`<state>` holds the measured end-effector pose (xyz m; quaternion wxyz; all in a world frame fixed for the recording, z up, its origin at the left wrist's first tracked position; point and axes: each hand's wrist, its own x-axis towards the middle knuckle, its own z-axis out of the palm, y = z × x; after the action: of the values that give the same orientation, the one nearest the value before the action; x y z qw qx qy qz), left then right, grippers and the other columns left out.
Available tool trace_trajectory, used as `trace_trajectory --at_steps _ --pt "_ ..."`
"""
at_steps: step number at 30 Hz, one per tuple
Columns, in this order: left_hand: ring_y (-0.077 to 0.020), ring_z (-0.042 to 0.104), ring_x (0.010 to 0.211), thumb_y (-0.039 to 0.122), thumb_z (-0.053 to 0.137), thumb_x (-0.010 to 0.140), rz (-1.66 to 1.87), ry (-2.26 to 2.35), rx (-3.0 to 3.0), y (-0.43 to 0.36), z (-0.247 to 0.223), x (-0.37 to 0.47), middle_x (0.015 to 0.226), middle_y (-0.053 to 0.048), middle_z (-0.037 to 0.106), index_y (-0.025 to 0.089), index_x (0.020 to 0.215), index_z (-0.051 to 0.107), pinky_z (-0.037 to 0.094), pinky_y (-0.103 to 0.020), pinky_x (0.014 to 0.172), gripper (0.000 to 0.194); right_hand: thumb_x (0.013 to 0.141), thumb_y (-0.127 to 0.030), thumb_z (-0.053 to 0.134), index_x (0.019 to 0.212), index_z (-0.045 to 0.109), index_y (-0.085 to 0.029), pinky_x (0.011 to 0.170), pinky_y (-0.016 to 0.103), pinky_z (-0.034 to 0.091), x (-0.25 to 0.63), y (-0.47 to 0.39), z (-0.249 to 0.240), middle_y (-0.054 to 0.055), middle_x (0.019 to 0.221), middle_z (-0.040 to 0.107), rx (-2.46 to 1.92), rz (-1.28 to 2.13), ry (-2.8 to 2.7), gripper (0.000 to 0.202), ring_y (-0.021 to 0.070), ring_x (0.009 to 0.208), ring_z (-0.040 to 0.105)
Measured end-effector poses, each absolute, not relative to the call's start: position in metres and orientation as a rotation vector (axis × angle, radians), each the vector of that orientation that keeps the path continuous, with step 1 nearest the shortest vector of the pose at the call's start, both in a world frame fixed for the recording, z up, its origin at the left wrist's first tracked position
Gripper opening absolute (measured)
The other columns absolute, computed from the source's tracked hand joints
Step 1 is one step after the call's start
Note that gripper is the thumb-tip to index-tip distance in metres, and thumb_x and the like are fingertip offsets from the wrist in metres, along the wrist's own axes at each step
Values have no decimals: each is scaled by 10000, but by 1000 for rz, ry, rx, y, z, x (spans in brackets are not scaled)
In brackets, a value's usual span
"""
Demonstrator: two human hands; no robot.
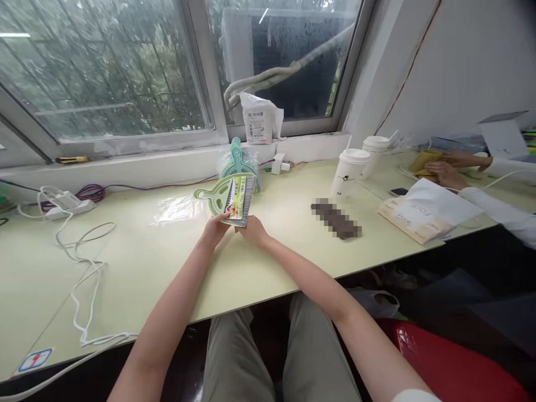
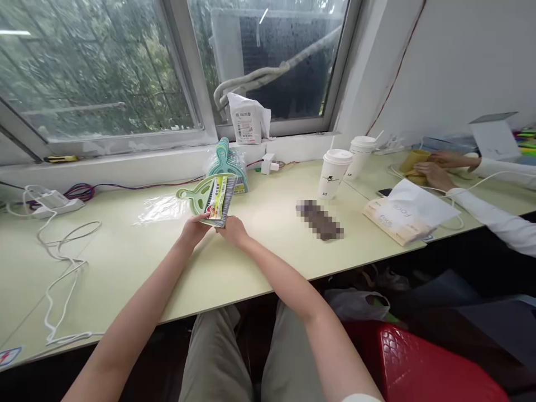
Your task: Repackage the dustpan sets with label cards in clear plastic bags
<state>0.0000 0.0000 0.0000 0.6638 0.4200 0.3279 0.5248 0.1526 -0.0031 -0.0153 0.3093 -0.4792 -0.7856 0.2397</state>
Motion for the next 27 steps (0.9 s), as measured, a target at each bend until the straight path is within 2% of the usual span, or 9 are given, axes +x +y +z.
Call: trace_trajectory --at_steps 4,6,8,10,12,15,18,22,27 --pt "-291 676 792 225 614 734 1186 722 972 0 -1 0 957 -139 704 83 933 671 520 -338 457 250 851 -264 475 717 700 -211 672 243 447 153 -5 -15 -8 659 678 -1188 770 -2083 268 153 620 624" --pt "-289 678 783 218 615 721 1211 748 943 1 -3 0 932 -137 708 81 930 665 525 -335 458 255 886 -310 442 733 701 -208 658 229 456 153 -7 -18 -29 627 663 -1142 868 -2088 317 110 520 577" --pt "-280 684 789 204 622 706 1215 788 892 3 -6 0 895 -129 714 84 908 663 550 -329 511 239 895 -327 441 756 701 -211 643 223 460 151 -9 -21 -40 707 696 -1105 944 -2118 316 88 495 547" --pt "-253 688 778 189 626 702 1196 801 851 3 -7 2 869 -118 720 86 900 663 567 -309 568 226 885 -294 463 807 701 -225 652 230 463 150 -10 -25 -47 833 725 -1063 952 -2172 260 95 550 558" --pt "-218 681 701 198 625 709 1168 792 846 2 -7 5 844 -114 720 83 904 659 549 -276 517 229 868 -235 475 928 692 -246 700 246 466 148 -12 -26 -51 900 729 -1026 915 -2210 225 120 651 584" --pt "-164 603 484 247 628 718 1138 802 892 -2 -4 9 753 -101 706 72 942 644 387 -231 300 285 855 -186 470 1171 599 -259 785 273 464 146 -13 -25 -46 921 724 -997 864 -2227 349 153 808 609" --pt "-129 528 387 279 657 704 1133 846 918 -5 -2 10 675 -67 680 68 1000 627 257 -213 232 365 854 -205 483 1264 514 -241 840 303 460 144 -15 -24 -24 988 711 -1001 808 -2263 413 183 938 609" --pt "-106 550 436 269 703 671 1180 860 920 -4 -2 10 705 -54 678 73 991 625 257 -184 257 384 860 -248 491 1257 484 -205 887 351 457 141 -18 -25 44 1145 658 -1018 681 -2300 400 227 1064 577" --pt "-125 619 577 252 728 659 1314 843 973 -6 2 15 836 -67 702 113 1103 610 262 -163 289 480 863 -233 480 1270 426 -169 864 378 464 140 -21 -28 86 1182 637 -971 661 -2276 416 233 1004 604"
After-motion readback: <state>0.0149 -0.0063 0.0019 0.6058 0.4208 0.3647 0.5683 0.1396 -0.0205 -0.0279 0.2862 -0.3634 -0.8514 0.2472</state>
